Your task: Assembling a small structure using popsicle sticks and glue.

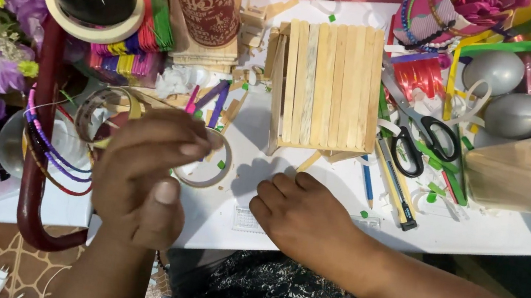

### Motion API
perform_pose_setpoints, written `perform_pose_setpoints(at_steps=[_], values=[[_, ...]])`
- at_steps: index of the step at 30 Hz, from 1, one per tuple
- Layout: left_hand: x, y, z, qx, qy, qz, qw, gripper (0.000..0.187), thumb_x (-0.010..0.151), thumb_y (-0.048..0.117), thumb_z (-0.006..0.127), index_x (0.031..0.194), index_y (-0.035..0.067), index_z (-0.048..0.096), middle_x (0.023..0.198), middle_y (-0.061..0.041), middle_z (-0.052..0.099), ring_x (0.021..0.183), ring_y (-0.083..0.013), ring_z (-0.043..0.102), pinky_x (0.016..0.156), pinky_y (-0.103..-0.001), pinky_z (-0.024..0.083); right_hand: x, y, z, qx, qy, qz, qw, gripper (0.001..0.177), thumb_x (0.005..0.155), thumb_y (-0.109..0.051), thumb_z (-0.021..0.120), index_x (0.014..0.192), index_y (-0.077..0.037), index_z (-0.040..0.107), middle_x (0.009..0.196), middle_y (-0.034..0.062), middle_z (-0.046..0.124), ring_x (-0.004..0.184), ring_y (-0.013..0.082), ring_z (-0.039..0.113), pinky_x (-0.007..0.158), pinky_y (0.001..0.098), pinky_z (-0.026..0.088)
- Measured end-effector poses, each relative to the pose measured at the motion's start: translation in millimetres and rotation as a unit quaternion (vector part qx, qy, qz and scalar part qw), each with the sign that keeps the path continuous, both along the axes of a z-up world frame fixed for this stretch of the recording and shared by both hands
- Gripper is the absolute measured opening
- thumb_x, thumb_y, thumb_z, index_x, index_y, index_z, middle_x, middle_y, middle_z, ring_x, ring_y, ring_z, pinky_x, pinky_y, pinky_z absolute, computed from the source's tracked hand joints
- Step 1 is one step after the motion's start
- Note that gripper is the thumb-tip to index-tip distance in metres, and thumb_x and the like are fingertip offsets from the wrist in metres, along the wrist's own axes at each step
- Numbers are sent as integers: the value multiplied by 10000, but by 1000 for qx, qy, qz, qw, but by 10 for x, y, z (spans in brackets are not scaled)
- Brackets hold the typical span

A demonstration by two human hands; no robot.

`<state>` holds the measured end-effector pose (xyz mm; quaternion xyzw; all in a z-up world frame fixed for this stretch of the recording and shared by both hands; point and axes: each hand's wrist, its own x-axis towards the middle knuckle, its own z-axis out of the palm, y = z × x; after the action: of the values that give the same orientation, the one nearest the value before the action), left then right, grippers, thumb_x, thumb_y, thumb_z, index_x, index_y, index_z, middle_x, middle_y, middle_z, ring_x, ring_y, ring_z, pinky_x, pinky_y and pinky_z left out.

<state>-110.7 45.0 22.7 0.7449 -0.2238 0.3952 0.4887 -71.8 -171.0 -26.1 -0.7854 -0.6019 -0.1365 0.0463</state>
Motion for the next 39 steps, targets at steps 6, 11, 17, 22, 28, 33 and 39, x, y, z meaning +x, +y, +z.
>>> perform_pose_setpoints(at_steps=[6,11,17,22,28,33,39], values=[[-193,87,-165,27,126,-21,991,345,1046,234,449,1099,-49,639,1066,-209,707,1002,-328,703,924,-424,594,57,6,27,29,40,36,998,138,927,-72,632,1063,-62,654,903,76,620,821,274,586,778,394,503],[-207,114,-226,45,169,-44,984,332,1059,223,435,1144,-22,642,1074,-180,718,1006,-307,708,903,-390,583,60,38,86,37,51,75,995,167,952,-2,611,824,-107,593,802,51,535,737,254,522,691,374,433],[-209,110,-220,68,257,-90,960,275,1053,202,444,1154,45,645,1062,-108,737,987,-257,713,870,-382,554,20,43,79,37,45,83,995,142,955,-42,642,845,-120,597,819,42,553,763,246,535,696,376,440],[-223,120,-225,104,317,-83,939,276,1038,195,475,1209,95,668,952,-43,719,875,-197,687,763,-332,514,-26,41,386,81,98,138,982,166,1012,-78,614,852,-99,571,791,55,561,712,250,534,674,399,447],[-292,112,40,75,335,-112,933,275,1021,239,540,1192,106,709,896,-43,784,824,-169,771,741,-312,597,-164,-111,725,180,243,223,927,197,1103,-155,637,1074,39,647,1069,119,669,914,230,619,761,373,483],[-275,81,192,-51,307,-140,940,193,941,169,683,1098,65,727,948,-90,805,840,-171,802,751,-278,628,-46,-220,781,227,154,275,921,224,1125,-88,506,1167,20,697,1077,165,709,921,242,724,891,362,635],[-14,-145,406,-123,271,-150,943,102,927,23,716,1021,21,677,984,-107,725,876,-168,711,818,-260,568,199,-200,1071,234,89,267,931,247,1085,-157,485,982,-139,710,1125,98,779,998,250,786,899,378,602]])
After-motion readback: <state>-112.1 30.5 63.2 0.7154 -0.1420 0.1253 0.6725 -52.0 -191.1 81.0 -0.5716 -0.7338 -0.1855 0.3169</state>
